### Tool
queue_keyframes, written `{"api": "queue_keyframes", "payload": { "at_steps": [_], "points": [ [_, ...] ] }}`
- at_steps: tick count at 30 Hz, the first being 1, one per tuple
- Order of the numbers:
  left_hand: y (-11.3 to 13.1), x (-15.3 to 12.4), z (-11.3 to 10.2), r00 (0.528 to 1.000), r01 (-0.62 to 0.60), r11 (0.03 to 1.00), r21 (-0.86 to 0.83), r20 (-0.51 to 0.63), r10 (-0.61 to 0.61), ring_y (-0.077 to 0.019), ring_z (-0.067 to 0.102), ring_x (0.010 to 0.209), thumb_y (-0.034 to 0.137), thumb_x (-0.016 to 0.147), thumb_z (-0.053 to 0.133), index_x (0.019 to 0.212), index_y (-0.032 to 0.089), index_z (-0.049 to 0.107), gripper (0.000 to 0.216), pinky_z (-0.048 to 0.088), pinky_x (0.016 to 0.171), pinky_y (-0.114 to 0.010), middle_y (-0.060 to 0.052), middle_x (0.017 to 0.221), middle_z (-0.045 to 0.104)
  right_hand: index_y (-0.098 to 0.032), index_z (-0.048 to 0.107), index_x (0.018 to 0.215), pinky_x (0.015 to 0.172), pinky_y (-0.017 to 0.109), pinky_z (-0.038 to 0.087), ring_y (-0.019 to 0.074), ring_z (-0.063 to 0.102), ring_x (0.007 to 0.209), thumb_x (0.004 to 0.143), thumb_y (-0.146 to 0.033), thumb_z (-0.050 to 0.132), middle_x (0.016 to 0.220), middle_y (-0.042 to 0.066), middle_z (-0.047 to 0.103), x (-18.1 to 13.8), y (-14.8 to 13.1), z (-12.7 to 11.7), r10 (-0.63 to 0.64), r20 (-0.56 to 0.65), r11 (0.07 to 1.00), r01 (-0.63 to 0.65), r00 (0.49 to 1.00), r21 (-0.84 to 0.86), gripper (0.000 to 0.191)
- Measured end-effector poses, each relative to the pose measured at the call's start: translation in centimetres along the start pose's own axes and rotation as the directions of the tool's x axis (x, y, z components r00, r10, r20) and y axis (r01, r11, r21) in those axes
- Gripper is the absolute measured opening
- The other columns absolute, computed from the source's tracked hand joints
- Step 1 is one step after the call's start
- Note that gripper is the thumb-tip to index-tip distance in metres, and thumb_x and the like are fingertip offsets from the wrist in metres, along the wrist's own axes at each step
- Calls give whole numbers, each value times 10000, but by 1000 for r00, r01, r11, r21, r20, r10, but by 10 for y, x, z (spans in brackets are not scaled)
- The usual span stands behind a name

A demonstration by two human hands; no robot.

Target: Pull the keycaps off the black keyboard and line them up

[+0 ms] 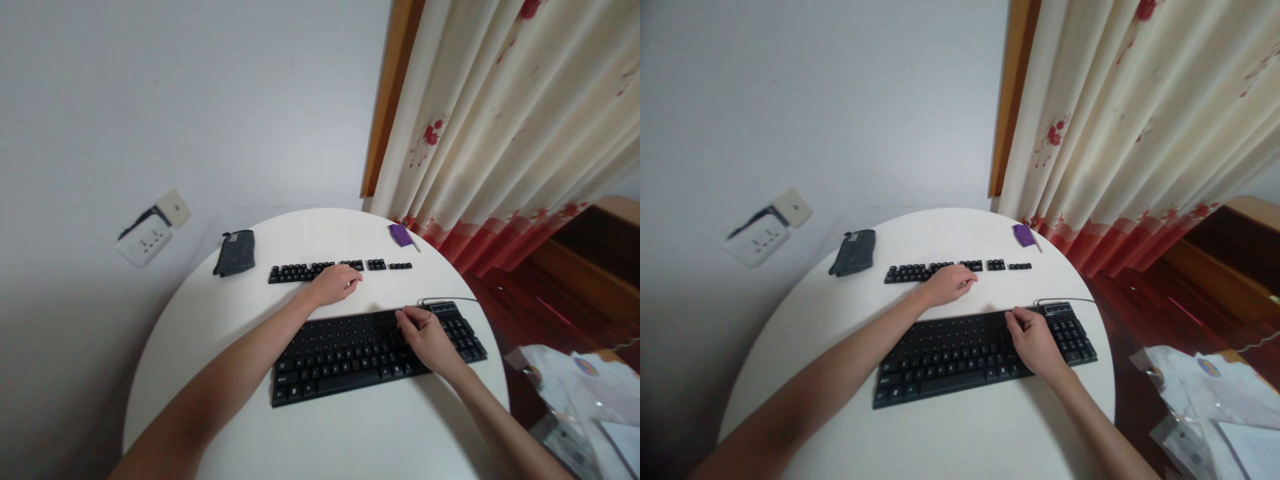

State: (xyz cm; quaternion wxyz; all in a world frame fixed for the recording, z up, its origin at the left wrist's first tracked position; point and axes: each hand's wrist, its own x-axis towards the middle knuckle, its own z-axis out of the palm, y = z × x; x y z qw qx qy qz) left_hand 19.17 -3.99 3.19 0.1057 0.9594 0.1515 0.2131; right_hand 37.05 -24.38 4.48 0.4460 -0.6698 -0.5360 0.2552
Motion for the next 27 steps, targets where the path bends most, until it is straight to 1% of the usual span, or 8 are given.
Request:
{"api": "queue_keyframes", "payload": {
  "at_steps": [5,7,9,12,17,20,24,27],
  "points": [
    [2,0,-2,1000,-9,1000,5,-1,9,-187,642,933,168,926,459,1024,187,687,249,492,869,-333,-52,983,722,-230,548,609,499,277,300,152,428,474,906,-431,535,506,-1,510,-2,-11,3,-87,-30,955,74,996,-289,359],
    [2,0,-3,1000,-14,1000,-3,-5,14,-188,643,934,166,924,464,1024,185,686,245,493,872,-336,-55,988,722,-226,549,607,486,273,313,152,447,468,909,-452,528,503,0,519,0,-8,2,-47,-23,977,41,999,-208,378],
    [2,0,-3,1000,-9,1000,-13,-3,9,-187,642,939,167,922,466,1026,189,688,246,495,878,-342,-55,993,721,-215,562,612,461,266,336,145,457,447,903,-503,530,487,-5,519,2,-3,0,29,8,999,-28,1000,-31,410],
    [1,0,-2,1000,9,1000,-16,5,-9,-187,639,946,173,920,463,1031,198,692,256,499,882,-351,-54,993,719,-195,585,629,426,250,349,128,453,416,872,-558,563,469,-17,513,3,5,-3,112,50,981,-119,992,153,437],
    [1,-1,-2,1000,13,1000,-18,13,-12,-189,640,944,176,919,465,1030,202,695,257,500,880,-355,-53,981,719,-184,586,624,328,217,218,88,346,306,813,-604,600,403,-30,499,3,8,-9,247,64,928,-255,967,272,461],
    [4,1,-6,1000,12,998,-64,2,-12,-196,640,947,179,923,470,1015,192,700,248,496,888,-361,-61,975,719,-179,591,622,324,207,217,79,345,295,807,-579,622,405,-28,514,7,0,-15,257,70,914,-266,964,305,441],
    [17,9,-21,991,130,921,-366,16,-134,-177,648,895,241,930,518,1047,180,699,224,509,853,-341,-66,988,721,-174,594,624,352,205,251,78,380,342,853,-536,601,444,-19,532,23,-25,-20,185,7,941,-179,983,289,428],
    [32,15,-33,967,253,670,-698,171,-187,-176,655,933,313,902,608,1151,164,663,295,524,838,-330,-103,1081,711,-177,588,626,365,212,241,79,374,365,880,-519,582,457,-21,528,40,-43,-16,88,-45,952,-71,995,297,427]
  ]
}}
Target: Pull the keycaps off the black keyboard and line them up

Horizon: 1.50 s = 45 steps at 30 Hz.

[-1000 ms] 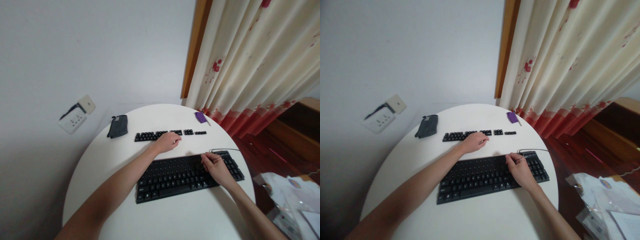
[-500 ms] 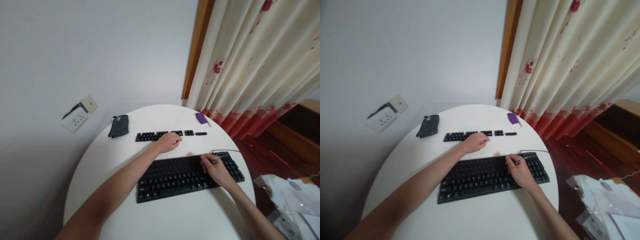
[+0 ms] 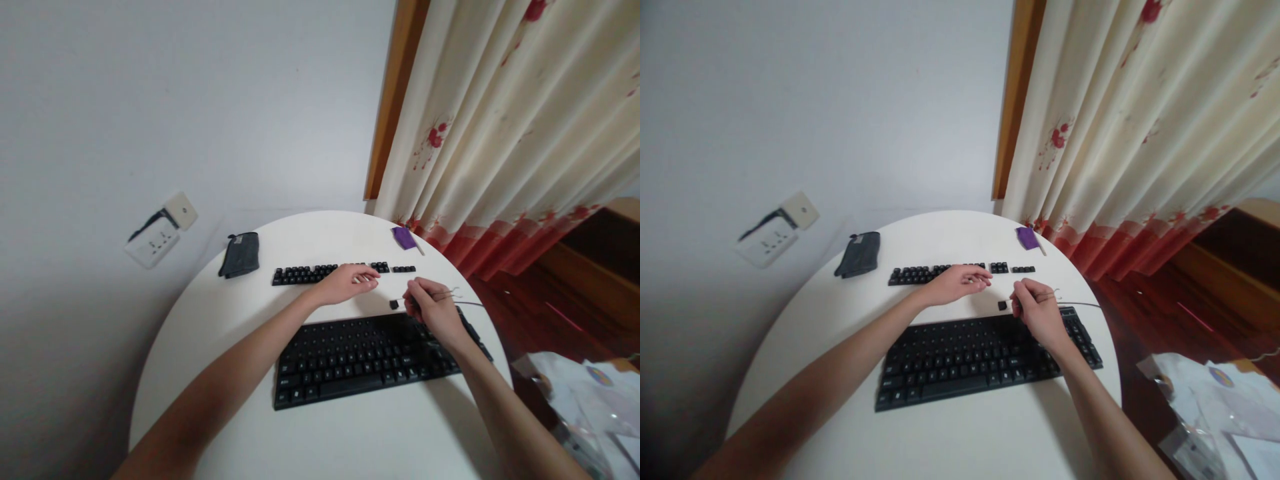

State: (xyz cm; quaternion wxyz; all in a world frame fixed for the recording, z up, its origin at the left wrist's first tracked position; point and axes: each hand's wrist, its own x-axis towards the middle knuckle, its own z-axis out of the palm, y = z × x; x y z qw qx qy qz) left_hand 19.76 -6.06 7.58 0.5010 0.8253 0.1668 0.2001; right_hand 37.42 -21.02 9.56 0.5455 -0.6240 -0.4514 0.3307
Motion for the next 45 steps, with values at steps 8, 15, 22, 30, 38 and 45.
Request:
{"api": "queue_keyframes", "payload": {
  "at_steps": [8,15,22,30,38,45],
  "points": [
    [4,-7,12,977,148,919,-365,198,-79,-166,641,902,287,761,783,1133,142,676,414,500,834,-336,-113,1098,696,-188,567,641,438,239,295,101,408,449,946,-465,523,510,-26,517,13,13,28,-159,34,987,158,987,29,415],
    [-6,-7,20,965,203,936,-289,222,-141,-135,592,797,282,706,807,973,128,693,328,455,752,-281,-43,892,684,-198,502,609,517,259,335,111,422,499,984,-412,480,528,-38,466,3,26,25,-176,151,978,191,973,-87,432],
    [-1,-9,24,938,277,941,-194,268,-221,-113,533,682,235,675,793,867,140,671,246,408,661,-254,21,739,621,-203,476,633,575,263,359,127,467,566,992,-360,461,570,-32,490,-4,17,25,-224,271,941,280,936,-191,392],
    [1,-10,24,905,278,936,-215,387,-180,-129,582,750,220,728,749,967,142,675,262,430,699,-267,-11,853,676,-203,498,654,574,261,353,131,468,586,988,-335,457,605,-24,524,-8,17,29,-239,306,934,304,922,-188,361],
    [3,-7,15,957,246,934,-258,220,-191,-160,660,857,214,733,760,928,128,710,218,509,823,-311,-75,937,722,-203,473,601,544,264,339,125,453,530,976,-397,474,526,-33,480,1,36,29,-173,38,967,177,984,-183,422],
    [-5,-1,-13,957,178,982,66,-245,-157,-169,682,837,236,771,718,905,164,758,157,549,844,-325,-74,943,732,-197,539,615,483,254,328,115,411,460,940,-422,523,475,-42,477,10,36,21,-128,-117,992,125,985,-31,396]
  ]
}}
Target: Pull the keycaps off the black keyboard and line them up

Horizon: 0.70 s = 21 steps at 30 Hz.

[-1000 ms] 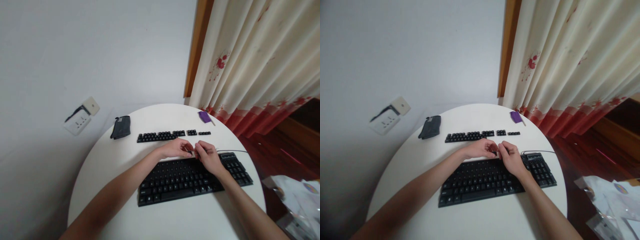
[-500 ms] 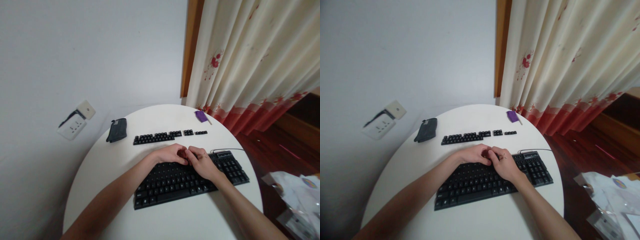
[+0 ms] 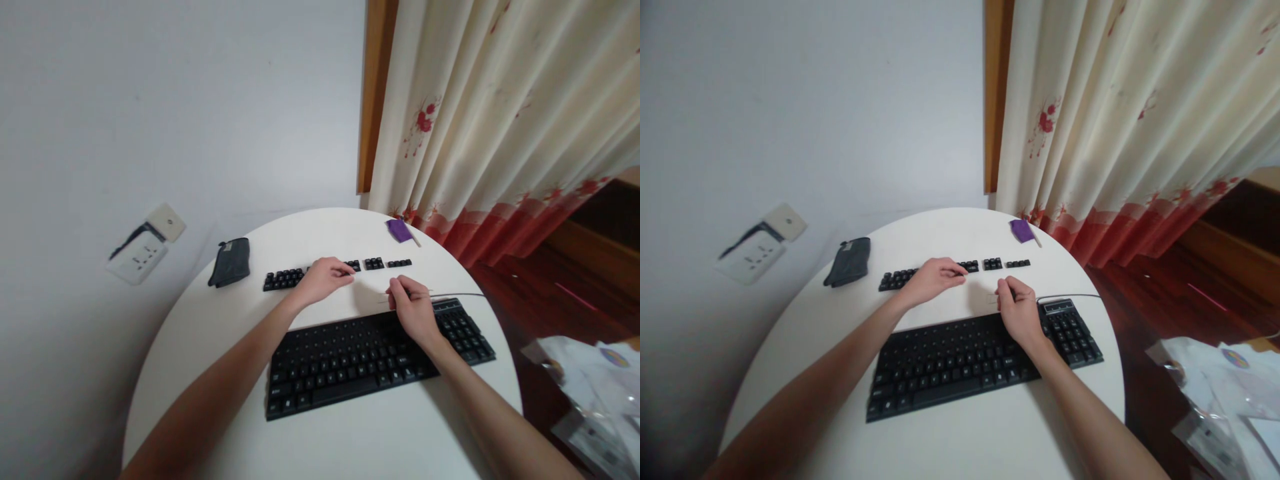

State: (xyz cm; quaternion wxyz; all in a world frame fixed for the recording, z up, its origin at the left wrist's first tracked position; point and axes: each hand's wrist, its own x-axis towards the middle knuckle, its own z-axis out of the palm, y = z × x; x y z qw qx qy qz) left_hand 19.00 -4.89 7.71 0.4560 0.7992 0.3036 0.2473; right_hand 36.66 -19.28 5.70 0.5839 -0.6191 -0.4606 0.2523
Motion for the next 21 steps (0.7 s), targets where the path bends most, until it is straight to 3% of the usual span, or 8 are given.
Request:
{"api": "queue_keyframes", "payload": {
  "at_steps": [3,6,9,13,16,21],
  "points": [
    [-1,5,-13,979,-8,994,110,-201,30,-176,691,825,234,794,692,899,170,756,139,563,838,-332,-65,911,748,-195,552,608,494,252,343,116,435,465,936,-411,531,476,-37,494,3,-2,-3,-6,-22,1000,7,1000,22,392],
    [1,10,-12,955,-54,987,153,-281,96,-166,692,800,200,804,666,860,159,748,108,573,813,-314,-61,889,748,-195,559,608,510,252,354,118,444,474,937,-399,534,476,-36,497,6,-3,-6,-21,-32,999,22,999,36,388],
    [3,15,1,959,-150,969,195,-210,191,-151,682,779,173,809,653,841,156,739,93,572,773,-285,-59,891,734,-194,564,615,511,253,354,118,446,475,938,-401,536,477,-36,500,8,-1,-8,-32,-43,998,35,999,48,384],
    [-7,21,18,952,-292,887,358,20,305,-165,659,816,175,843,631,834,170,740,109,538,791,-295,-62,902,720,-195,567,621,506,257,347,122,440,477,934,-421,540,479,-35,500,11,3,-10,-20,-73,998,24,997,60,387],
    [-21,23,23,946,-320,834,451,101,308,-191,639,890,216,876,617,892,194,747,133,497,856,-331,-62,948,730,-195,569,624,504,261,347,125,442,478,935,-433,536,482,-33,502,12,3,-11,-19,-70,998,23,997,60,392],
    [-34,20,24,961,-272,767,582,132,241,-232,575,972,282,890,622,930,246,753,141,422,910,-400,-36,999,743,-198,561,618,510,263,363,125,446,477,937,-447,530,486,-31,501,11,-2,-11,-36,-52,999,38,998,38,406]
  ]
}}
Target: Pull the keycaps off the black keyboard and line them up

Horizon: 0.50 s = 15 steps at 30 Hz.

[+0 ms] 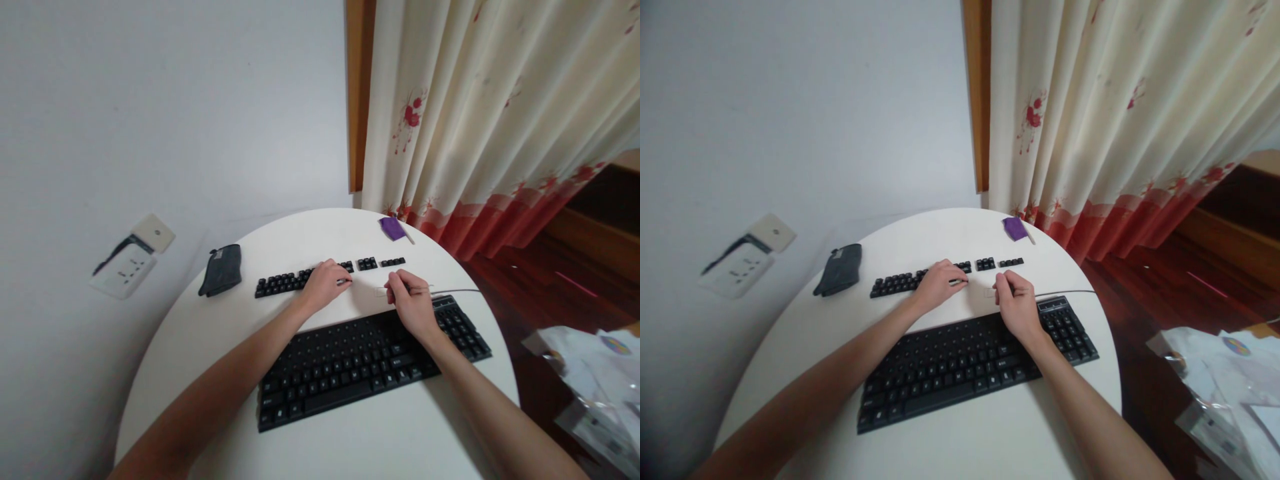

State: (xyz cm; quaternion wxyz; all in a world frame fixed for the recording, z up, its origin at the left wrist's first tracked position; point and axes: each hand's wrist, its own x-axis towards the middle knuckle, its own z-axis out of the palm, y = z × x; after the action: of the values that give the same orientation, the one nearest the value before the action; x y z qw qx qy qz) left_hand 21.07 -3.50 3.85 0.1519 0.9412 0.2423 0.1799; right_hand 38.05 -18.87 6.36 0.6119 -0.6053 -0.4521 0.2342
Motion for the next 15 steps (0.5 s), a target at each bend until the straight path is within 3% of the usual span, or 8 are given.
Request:
{"api": "queue_keyframes", "payload": {
  "at_steps": [10,15],
  "points": [
    [4,-5,-3,995,72,992,106,-80,-63,-244,506,1013,271,841,669,885,228,717,78,395,912,-402,-34,1033,687,-193,574,642,504,259,354,121,445,474,945,-433,522,496,-31,514,-2,3,0,-16,18,1000,17,1000,-20,390],
    [11,-4,-2,984,108,984,143,-158,-85,-276,453,1129,283,757,751,1117,239,657,374,384,961,-422,-53,1210,593,-193,583,652,501,260,354,122,447,472,940,-437,529,498,-29,522,-3,3,0,-18,14,1000,18,1000,-21,381]
  ]
}}
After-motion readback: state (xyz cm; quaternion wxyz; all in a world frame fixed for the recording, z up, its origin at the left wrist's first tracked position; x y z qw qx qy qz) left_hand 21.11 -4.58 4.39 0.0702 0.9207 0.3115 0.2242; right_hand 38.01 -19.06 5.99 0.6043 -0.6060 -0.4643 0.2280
